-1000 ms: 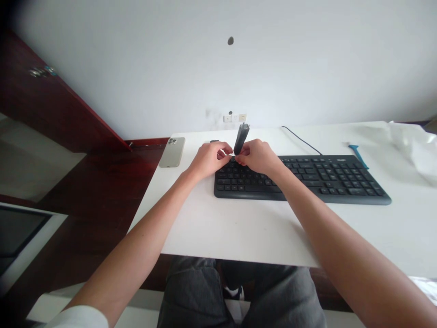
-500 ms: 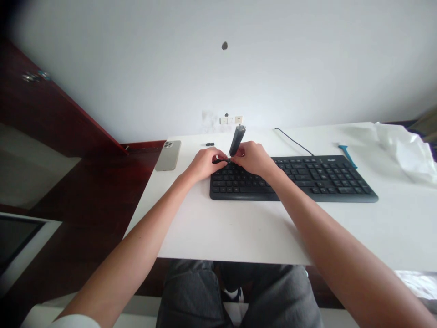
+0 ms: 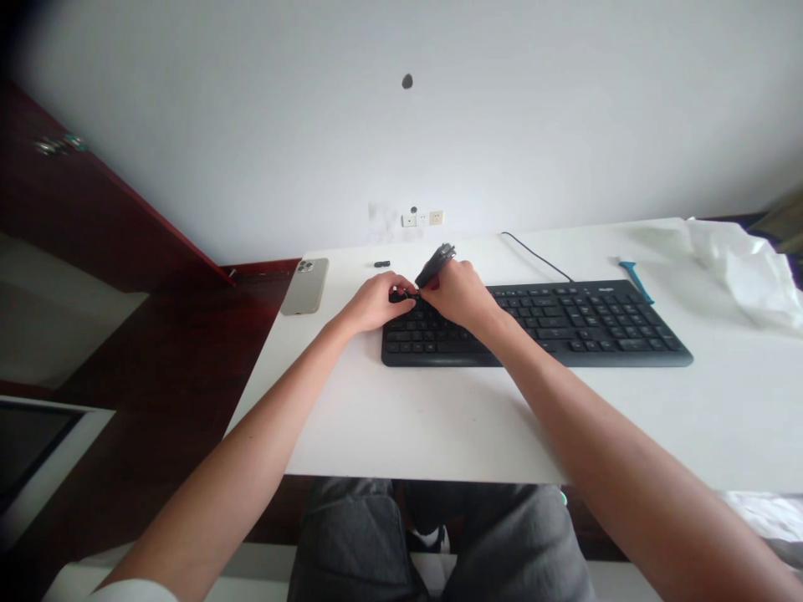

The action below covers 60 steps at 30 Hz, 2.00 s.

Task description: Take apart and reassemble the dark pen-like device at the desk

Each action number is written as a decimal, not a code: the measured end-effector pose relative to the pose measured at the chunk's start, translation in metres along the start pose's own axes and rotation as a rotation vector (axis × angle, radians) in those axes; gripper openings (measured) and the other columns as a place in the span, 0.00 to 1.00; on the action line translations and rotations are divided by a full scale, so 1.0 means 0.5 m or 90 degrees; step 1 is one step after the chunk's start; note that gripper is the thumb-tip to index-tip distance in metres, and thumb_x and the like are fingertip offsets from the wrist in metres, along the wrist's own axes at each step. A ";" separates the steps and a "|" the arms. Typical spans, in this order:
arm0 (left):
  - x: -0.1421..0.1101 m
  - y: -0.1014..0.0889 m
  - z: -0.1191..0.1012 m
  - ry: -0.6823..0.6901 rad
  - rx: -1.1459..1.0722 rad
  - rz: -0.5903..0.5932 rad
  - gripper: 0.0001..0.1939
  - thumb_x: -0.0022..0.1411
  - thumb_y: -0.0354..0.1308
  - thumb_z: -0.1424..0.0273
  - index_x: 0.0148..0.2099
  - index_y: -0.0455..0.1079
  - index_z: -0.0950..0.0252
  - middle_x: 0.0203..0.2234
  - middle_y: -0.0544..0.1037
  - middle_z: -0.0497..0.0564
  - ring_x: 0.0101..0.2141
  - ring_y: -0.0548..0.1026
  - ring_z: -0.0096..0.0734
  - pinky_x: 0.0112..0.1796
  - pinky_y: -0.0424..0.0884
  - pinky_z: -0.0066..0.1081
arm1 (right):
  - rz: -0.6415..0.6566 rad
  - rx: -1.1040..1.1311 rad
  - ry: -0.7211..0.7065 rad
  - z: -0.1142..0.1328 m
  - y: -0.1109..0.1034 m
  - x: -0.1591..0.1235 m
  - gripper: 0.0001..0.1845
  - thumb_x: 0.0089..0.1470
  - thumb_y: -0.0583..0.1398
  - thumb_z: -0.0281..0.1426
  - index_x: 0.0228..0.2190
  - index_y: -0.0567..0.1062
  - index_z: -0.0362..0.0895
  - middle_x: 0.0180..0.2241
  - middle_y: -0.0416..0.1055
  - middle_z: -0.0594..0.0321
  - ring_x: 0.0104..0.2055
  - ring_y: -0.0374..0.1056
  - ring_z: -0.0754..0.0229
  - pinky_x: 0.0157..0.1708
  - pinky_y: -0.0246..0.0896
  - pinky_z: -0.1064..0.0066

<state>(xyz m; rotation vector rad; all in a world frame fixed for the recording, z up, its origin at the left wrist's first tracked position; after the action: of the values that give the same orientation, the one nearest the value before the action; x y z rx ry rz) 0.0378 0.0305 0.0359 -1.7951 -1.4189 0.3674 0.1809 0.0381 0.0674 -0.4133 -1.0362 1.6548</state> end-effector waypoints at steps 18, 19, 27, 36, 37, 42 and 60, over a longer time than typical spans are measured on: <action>-0.003 0.003 -0.004 0.032 0.061 -0.025 0.04 0.67 0.62 0.72 0.44 0.78 0.62 0.38 0.79 0.52 0.41 0.77 0.37 0.46 0.73 0.36 | 0.098 0.154 0.098 -0.060 0.035 0.018 0.04 0.46 0.66 0.30 0.29 0.79 0.44 0.25 0.80 0.62 0.29 0.77 0.54 0.30 0.70 0.67; -0.004 0.002 -0.007 0.040 0.072 -0.028 0.04 0.68 0.62 0.71 0.45 0.77 0.62 0.38 0.78 0.52 0.42 0.77 0.37 0.46 0.72 0.36 | 0.096 0.165 0.103 -0.064 0.037 0.019 0.04 0.46 0.67 0.30 0.29 0.79 0.44 0.25 0.80 0.61 0.29 0.77 0.54 0.30 0.71 0.67; -0.008 -0.003 -0.026 0.068 0.145 0.000 0.05 0.70 0.60 0.71 0.45 0.77 0.62 0.40 0.78 0.53 0.44 0.76 0.41 0.46 0.72 0.37 | 0.078 0.110 0.165 -0.047 0.025 0.008 0.02 0.44 0.66 0.30 0.23 0.80 0.43 0.23 0.79 0.59 0.30 0.78 0.53 0.31 0.71 0.67; -0.011 0.000 -0.031 0.087 0.189 0.032 0.06 0.73 0.56 0.71 0.47 0.74 0.63 0.45 0.77 0.55 0.46 0.76 0.41 0.44 0.72 0.36 | 0.085 0.097 0.135 -0.040 0.021 0.010 0.02 0.46 0.66 0.29 0.25 0.80 0.43 0.24 0.80 0.60 0.30 0.78 0.53 0.34 0.73 0.67; -0.011 0.002 -0.032 0.091 0.193 0.035 0.06 0.73 0.56 0.70 0.47 0.74 0.63 0.44 0.77 0.55 0.46 0.76 0.41 0.44 0.71 0.36 | 0.093 0.116 0.145 -0.044 0.023 0.011 0.03 0.46 0.66 0.29 0.26 0.81 0.43 0.25 0.81 0.60 0.30 0.79 0.53 0.34 0.73 0.67; -0.009 0.007 -0.029 0.103 0.208 0.048 0.06 0.73 0.55 0.70 0.47 0.73 0.64 0.43 0.77 0.55 0.45 0.75 0.41 0.44 0.71 0.37 | 0.097 0.118 0.152 -0.046 0.019 0.014 0.03 0.45 0.68 0.29 0.27 0.82 0.43 0.26 0.81 0.60 0.32 0.80 0.54 0.34 0.73 0.68; -0.008 0.004 -0.021 0.090 0.129 0.019 0.06 0.70 0.57 0.73 0.46 0.75 0.63 0.41 0.77 0.53 0.44 0.76 0.38 0.46 0.71 0.37 | 0.107 0.205 0.196 -0.052 0.038 0.008 0.04 0.45 0.69 0.27 0.27 0.79 0.43 0.27 0.82 0.58 0.33 0.81 0.52 0.33 0.77 0.68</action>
<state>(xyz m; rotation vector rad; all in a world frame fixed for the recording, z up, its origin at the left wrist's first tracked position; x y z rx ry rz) 0.0446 0.0228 0.0401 -1.6450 -1.2135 0.3772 0.1864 0.0522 0.0386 -0.5307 -0.5081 1.8009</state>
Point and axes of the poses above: each hand's wrist, its own x-axis towards the middle knuckle, its own y-axis out of the palm, z = x × y, the point moved 8 cm from there along x, towards the middle knuckle
